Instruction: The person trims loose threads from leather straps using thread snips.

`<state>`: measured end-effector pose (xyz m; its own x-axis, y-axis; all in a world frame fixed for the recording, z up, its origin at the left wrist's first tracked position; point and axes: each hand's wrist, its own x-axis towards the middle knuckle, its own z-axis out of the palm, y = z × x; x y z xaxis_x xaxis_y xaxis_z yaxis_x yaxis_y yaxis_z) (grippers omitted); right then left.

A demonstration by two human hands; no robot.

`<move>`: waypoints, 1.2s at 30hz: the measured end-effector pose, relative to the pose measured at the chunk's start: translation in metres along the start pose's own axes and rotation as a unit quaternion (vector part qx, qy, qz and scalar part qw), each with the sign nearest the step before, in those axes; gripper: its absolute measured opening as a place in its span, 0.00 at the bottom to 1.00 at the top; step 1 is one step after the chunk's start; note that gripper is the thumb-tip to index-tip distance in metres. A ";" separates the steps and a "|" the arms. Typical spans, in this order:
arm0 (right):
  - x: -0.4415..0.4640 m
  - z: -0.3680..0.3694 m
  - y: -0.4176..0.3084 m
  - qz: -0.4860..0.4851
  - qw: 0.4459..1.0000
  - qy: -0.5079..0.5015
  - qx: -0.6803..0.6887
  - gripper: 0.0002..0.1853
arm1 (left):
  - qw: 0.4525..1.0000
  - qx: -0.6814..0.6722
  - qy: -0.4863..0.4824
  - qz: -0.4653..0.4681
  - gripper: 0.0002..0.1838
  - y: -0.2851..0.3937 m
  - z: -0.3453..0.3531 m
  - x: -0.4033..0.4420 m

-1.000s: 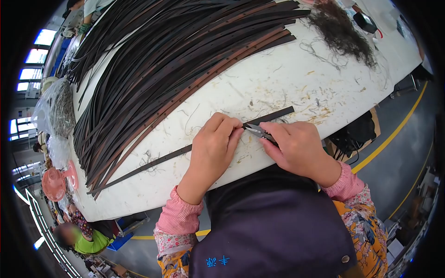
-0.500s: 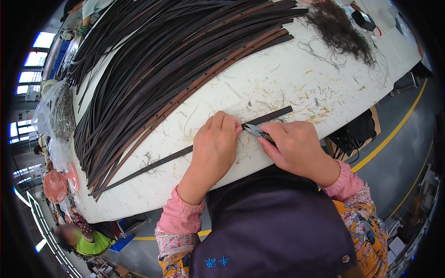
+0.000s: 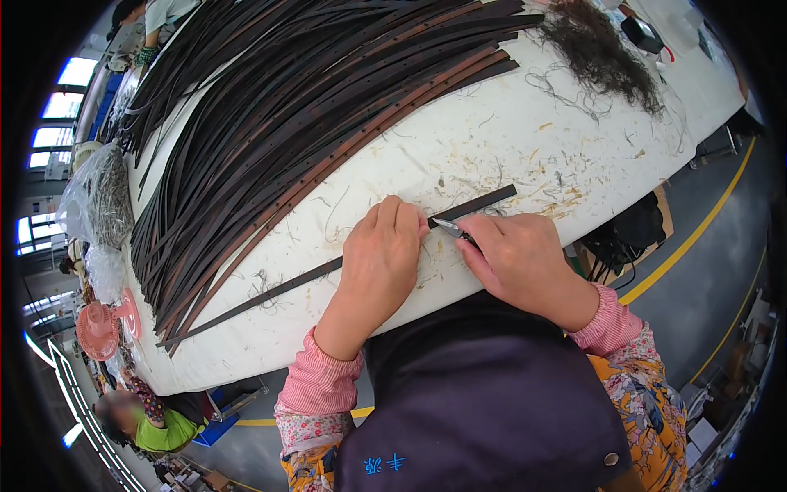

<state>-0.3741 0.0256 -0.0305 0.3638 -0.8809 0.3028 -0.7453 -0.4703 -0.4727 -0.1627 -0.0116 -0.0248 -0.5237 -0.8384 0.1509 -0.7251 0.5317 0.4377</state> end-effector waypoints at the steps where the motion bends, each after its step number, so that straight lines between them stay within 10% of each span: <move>1: 0.000 0.000 0.000 0.001 1.000 0.000 -0.002 0.10 | 1.000 0.000 0.000 0.000 0.06 0.000 0.000 0.000; 13: 0.000 -0.005 0.007 0.009 1.000 -0.022 -0.003 0.11 | 0.975 0.171 0.064 -0.128 0.04 -0.046 -0.034 -0.032; 18: 0.000 -0.006 0.008 0.010 1.000 -0.014 0.016 0.10 | 0.991 -0.085 0.087 -0.063 0.11 -0.015 -0.024 -0.019; 36: 0.003 -0.007 0.005 -0.014 1.000 -0.018 -0.012 0.10 | 0.998 -0.015 0.037 -0.041 0.06 -0.001 0.005 -0.002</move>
<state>-0.3808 0.0207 -0.0259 0.4045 -0.8685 0.2864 -0.7476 -0.4944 -0.4434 -0.1631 -0.0094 -0.0295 -0.4269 -0.8865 0.1784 -0.7498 0.4573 0.4782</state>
